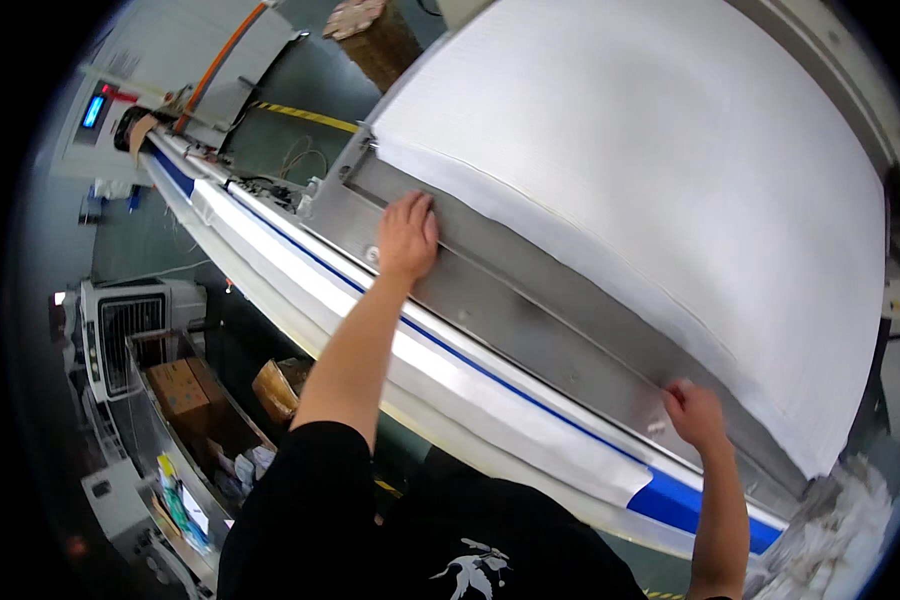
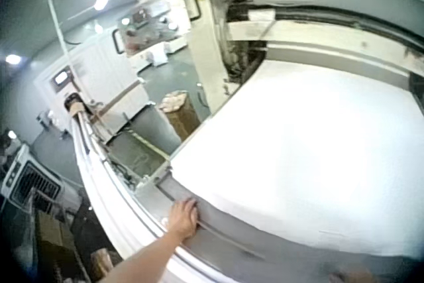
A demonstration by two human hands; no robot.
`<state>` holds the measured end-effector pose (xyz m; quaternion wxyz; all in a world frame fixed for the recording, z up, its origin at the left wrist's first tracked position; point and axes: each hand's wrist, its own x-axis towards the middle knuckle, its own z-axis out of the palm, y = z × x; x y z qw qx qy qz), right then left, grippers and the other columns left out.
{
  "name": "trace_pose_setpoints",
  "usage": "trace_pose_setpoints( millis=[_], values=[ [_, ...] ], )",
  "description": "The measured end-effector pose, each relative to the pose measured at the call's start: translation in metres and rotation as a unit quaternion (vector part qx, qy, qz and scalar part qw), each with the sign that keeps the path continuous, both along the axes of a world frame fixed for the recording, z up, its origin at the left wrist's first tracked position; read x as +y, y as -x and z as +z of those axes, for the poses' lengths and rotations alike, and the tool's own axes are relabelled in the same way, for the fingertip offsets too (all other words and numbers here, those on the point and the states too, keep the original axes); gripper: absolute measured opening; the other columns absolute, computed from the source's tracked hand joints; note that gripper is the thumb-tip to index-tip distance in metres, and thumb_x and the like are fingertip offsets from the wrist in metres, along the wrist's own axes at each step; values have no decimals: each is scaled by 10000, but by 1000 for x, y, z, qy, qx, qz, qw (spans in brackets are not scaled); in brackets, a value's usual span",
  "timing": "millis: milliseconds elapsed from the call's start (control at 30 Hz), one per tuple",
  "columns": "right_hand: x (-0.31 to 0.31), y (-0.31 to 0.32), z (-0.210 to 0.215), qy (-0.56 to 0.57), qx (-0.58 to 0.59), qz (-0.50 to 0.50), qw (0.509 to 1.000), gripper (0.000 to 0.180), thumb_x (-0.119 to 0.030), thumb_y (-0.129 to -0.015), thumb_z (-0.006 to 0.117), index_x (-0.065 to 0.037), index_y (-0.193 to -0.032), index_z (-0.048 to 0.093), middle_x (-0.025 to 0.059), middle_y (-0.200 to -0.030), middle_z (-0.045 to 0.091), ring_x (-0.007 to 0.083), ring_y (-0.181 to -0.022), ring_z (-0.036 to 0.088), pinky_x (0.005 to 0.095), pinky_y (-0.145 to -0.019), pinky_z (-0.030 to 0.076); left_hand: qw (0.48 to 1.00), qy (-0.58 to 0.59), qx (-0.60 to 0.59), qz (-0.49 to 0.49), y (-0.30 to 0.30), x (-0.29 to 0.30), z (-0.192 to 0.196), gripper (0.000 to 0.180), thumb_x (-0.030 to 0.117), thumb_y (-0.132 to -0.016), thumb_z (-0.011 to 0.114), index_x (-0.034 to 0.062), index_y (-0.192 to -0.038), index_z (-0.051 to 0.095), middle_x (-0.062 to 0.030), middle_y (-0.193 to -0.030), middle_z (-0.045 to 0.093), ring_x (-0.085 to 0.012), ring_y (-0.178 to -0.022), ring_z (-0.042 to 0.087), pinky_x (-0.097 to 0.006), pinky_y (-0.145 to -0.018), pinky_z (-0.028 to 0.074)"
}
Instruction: The person repeatedly lifts and places large white sheets onto a conveyor-fed machine, aligning them along a blue guide rail. The person handles the sheets one at a time, smoothing and positioning each before the next lift.
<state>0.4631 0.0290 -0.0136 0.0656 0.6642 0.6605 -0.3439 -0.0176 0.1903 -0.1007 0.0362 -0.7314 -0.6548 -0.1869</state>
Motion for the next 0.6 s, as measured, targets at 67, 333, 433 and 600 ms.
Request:
trace_pose_setpoints(
  millis=[67, 333, 433, 600],
  values=[
    [62, 67, 6, -36, 67, 47, 996, 201, -255, -844, 548, -74, -898, 616, 145, -806, 643, 331, -767, 613, 426, -671, 475, 999, -28, -25, 6, 7, -7, 1, 352, 189, -826, 531, 44, -1146, 531, -135, -1199, 530, -316, -1120, 482, -439, -989, 356],
    [261, 291, -1, -185, 213, 119, 952, 195, -251, -827, 564, -64, -858, 609, 131, -769, 637, 318, -741, 614, 409, -674, 479, 996, -33, -87, -1, 3, -1, 1, 347, 132, -787, 552, 37, -1120, 537, -130, -1183, 532, -313, -1128, 490, -440, -992, 353],
    [311, 342, -21, -224, 241, 132, 935, 200, -239, -814, 589, -55, -883, 626, 115, -782, 652, 264, -726, 624, 361, -674, 487, 995, -29, -96, -1, 8, -1, 2, 347, 120, -786, 548, 34, -1123, 537, -135, -1183, 531, -312, -1133, 488, -442, -995, 348],
    [350, 378, -31, -220, 207, 125, 945, 188, -243, -782, 579, -77, -822, 659, 103, -812, 673, 292, -776, 637, 392, -706, 501, 994, -13, -106, 3, 10, 1, 2, 364, 118, -785, 552, 35, -1138, 529, -137, -1193, 522, -306, -1150, 479, -438, -1011, 337]
  ],
)
